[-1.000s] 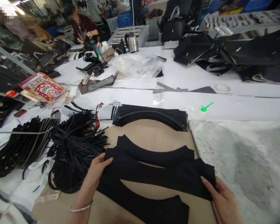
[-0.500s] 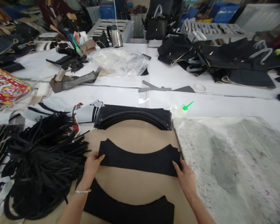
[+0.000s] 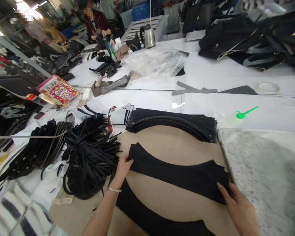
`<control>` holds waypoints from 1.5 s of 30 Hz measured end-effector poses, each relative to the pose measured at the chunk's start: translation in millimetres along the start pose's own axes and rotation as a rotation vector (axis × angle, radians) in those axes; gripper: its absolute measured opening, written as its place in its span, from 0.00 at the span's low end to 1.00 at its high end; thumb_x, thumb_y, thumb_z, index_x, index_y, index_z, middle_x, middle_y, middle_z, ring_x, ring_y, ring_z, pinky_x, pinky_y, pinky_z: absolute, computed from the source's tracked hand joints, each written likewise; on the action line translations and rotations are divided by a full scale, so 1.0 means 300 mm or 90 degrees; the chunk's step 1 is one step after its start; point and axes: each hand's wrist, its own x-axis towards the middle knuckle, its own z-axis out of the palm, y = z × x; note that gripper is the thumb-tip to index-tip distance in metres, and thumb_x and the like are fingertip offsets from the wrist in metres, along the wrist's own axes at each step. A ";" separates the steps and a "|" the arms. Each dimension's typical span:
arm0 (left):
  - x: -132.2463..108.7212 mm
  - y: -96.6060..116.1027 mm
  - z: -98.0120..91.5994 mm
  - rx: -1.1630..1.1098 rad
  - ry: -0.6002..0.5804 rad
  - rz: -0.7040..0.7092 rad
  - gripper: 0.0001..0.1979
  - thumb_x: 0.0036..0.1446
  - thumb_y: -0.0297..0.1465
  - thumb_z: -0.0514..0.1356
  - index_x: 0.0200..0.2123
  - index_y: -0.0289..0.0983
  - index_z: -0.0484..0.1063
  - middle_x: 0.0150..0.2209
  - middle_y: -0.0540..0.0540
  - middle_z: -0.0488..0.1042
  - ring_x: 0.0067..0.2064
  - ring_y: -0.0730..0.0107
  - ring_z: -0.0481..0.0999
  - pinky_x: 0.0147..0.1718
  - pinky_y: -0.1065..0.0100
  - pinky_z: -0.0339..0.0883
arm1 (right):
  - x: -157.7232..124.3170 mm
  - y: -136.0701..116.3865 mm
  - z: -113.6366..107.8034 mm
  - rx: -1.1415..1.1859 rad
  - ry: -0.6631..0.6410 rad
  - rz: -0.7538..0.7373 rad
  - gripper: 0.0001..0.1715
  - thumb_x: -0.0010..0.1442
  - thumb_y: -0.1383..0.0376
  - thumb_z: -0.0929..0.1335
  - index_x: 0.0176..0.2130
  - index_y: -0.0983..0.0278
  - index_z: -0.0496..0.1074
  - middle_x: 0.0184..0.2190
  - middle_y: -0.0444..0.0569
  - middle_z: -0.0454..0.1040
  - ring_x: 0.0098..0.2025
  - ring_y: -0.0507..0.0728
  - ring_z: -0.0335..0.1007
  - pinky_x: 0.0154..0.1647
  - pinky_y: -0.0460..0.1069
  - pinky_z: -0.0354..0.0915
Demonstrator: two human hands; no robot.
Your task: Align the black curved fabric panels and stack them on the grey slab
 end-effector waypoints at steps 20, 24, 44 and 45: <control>-0.029 0.025 0.028 0.307 0.042 -0.029 0.12 0.53 0.32 0.59 0.41 0.36 0.66 0.37 0.39 0.77 0.43 0.47 0.77 0.42 0.57 0.67 | -0.018 -0.024 0.032 0.039 0.113 -0.091 0.22 0.57 0.46 0.59 0.24 0.59 0.57 0.18 0.40 0.60 0.22 0.54 0.59 0.26 0.50 0.53; -0.052 0.041 0.039 0.388 0.055 -0.043 0.15 0.57 0.34 0.58 0.47 0.36 0.63 0.42 0.37 0.77 0.44 0.48 0.78 0.41 0.58 0.67 | -0.018 -0.014 0.034 0.046 0.111 -0.092 0.21 0.57 0.46 0.59 0.25 0.59 0.57 0.18 0.40 0.59 0.21 0.54 0.59 0.26 0.50 0.52; -0.186 0.029 0.169 0.489 0.023 0.402 0.18 0.61 0.37 0.56 0.53 0.39 0.68 0.53 0.38 0.65 0.54 0.50 0.65 0.50 0.50 0.66 | -0.017 -0.011 0.044 0.024 0.103 -0.096 0.21 0.57 0.45 0.59 0.26 0.59 0.60 0.22 0.43 0.64 0.25 0.57 0.62 0.29 0.51 0.53; -0.190 0.025 0.172 0.494 0.026 0.402 0.18 0.62 0.37 0.56 0.53 0.38 0.68 0.53 0.38 0.65 0.54 0.50 0.65 0.50 0.50 0.66 | -0.018 -0.014 0.045 0.024 0.107 -0.099 0.21 0.57 0.46 0.59 0.27 0.59 0.60 0.23 0.44 0.64 0.26 0.57 0.62 0.29 0.51 0.53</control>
